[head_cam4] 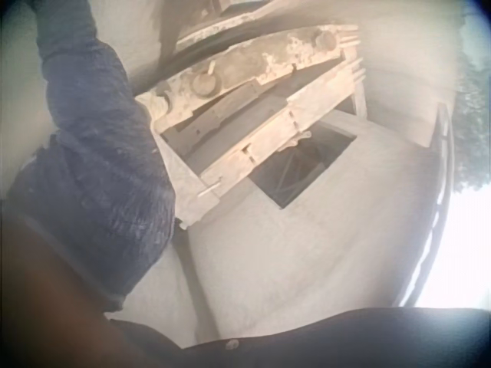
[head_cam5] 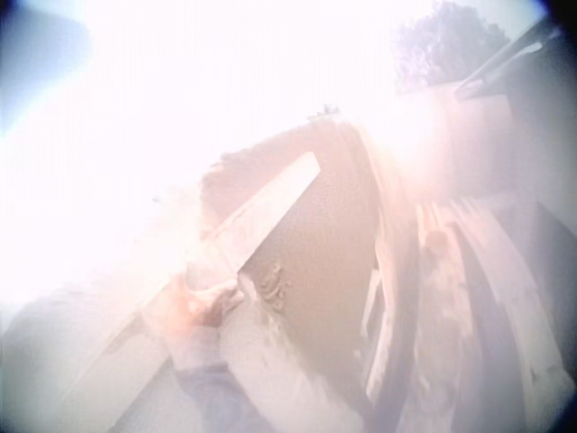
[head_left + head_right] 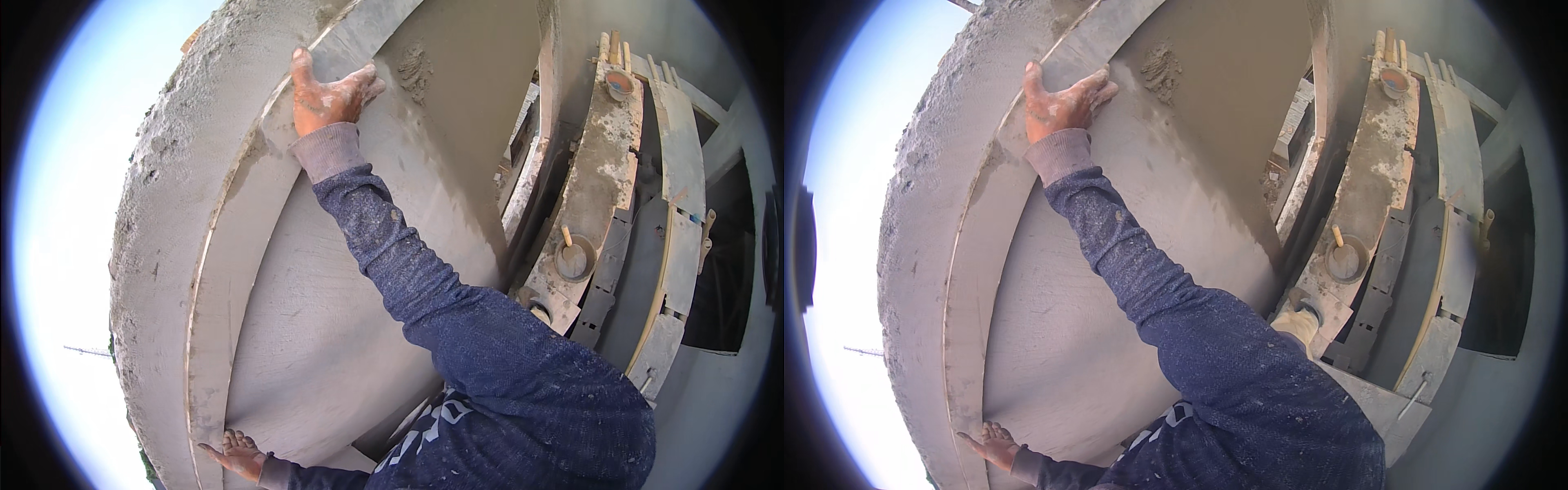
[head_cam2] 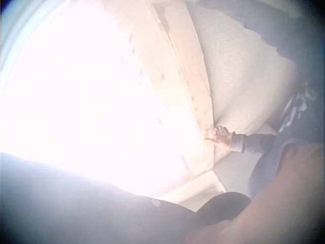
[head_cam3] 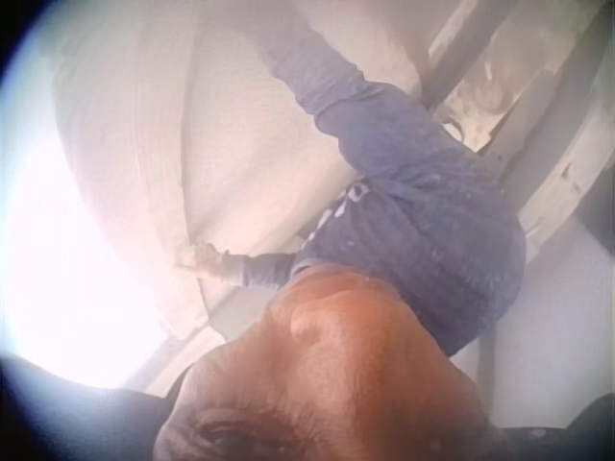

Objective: The person applies and smooths wet plaster on a curved wall using a trowel and a long straightedge. They repeatedly scoop plaster from a bucket, spread it along the wall, and level the surface with the straightedge to create a smooth finish.

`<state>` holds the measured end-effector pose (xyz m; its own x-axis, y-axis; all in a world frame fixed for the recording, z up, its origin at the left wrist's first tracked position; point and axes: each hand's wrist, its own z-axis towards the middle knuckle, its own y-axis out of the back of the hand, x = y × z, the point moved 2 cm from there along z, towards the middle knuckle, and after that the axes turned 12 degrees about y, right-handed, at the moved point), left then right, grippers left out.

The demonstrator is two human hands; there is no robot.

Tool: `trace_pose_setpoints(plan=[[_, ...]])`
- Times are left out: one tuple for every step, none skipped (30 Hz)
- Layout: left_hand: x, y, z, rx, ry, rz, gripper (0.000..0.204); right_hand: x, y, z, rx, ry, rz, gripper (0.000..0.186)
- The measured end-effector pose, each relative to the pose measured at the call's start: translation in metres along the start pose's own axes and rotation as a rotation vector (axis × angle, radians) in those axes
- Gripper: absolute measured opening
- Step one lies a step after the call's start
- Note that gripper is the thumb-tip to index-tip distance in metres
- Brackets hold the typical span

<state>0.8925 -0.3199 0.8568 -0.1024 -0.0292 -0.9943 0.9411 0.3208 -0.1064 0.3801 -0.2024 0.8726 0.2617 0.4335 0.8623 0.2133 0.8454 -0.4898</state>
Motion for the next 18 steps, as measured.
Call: trace_pose_setpoints(plan=[[-0.003, 0.002, 0.006, 0.045, 0.029, 0.003, 0.071, 0.009, -0.002, 0.003, -0.004, 0.008, 0.008, 0.113], [-0.004, 0.008, 0.012, 0.081, 0.059, 0.005, 0.072, 0.011, -0.004, 0.003, 0.000, 0.012, 0.017, 0.113], [-0.003, 0.012, 0.018, 0.118, 0.089, 0.009, 0.072, 0.005, -0.001, 0.000, -0.005, -0.004, -0.001, 0.113], [-0.005, 0.017, 0.013, 0.091, 0.080, 0.028, 0.073, -0.003, 0.003, -0.008, -0.002, -0.035, -0.009, 0.112], [0.005, 0.020, 0.010, 0.076, 0.083, 0.041, 0.074, -0.011, 0.008, -0.013, -0.002, -0.051, -0.025, 0.112], [0.013, 0.022, 0.007, 0.061, 0.086, 0.054, 0.075, -0.027, 0.015, -0.018, -0.014, -0.059, -0.036, 0.113], [0.017, 0.016, 0.005, 0.059, 0.096, 0.043, 0.073, -0.040, 0.026, -0.016, -0.035, -0.053, -0.043, 0.113], [0.024, 0.013, 0.005, 0.049, 0.110, 0.035, 0.072, -0.045, 0.032, -0.017, -0.049, -0.051, -0.054, 0.113], [0.027, 0.011, 0.006, 0.039, 0.125, 0.027, 0.072, -0.046, 0.030, -0.015, -0.041, -0.037, -0.029, 0.114], [0.029, 0.011, 0.007, 0.058, 0.114, 0.008, 0.071, -0.042, 0.029, -0.012, -0.037, -0.026, -0.010, 0.114], [0.023, 0.013, 0.009, 0.072, 0.089, -0.011, 0.071, -0.035, 0.025, -0.010, -0.032, -0.024, 0.021, 0.115], [0.016, 0.015, 0.010, 0.087, 0.065, -0.031, 0.072, -0.026, 0.018, -0.008, -0.018, -0.028, 0.033, 0.115], [0.011, 0.016, 0.017, 0.097, 0.095, -0.049, 0.071, -0.015, 0.009, -0.007, -0.002, -0.027, 0.041, 0.115], [0.005, 0.019, 0.022, 0.099, 0.125, -0.064, 0.069, -0.006, 0.003, -0.006, 0.019, -0.032, 0.049, 0.116], [0.002, 0.021, 0.026, 0.101, 0.153, -0.079, 0.068, 0.002, 0.000, -0.004, 0.026, -0.029, 0.057, 0.116], [0.003, 0.017, 0.023, 0.093, 0.129, -0.083, 0.068, 0.009, -0.001, -0.002, 0.031, -0.021, 0.060, 0.116], [0.006, 0.013, 0.020, 0.084, 0.104, -0.088, 0.068, 0.011, -0.002, -0.002, 0.037, -0.012, 0.063, 0.116], [0.008, 0.010, 0.015, 0.075, 0.079, -0.092, 0.068, 0.010, 0.003, -0.003, 0.037, -0.018, 0.068, 0.115]])
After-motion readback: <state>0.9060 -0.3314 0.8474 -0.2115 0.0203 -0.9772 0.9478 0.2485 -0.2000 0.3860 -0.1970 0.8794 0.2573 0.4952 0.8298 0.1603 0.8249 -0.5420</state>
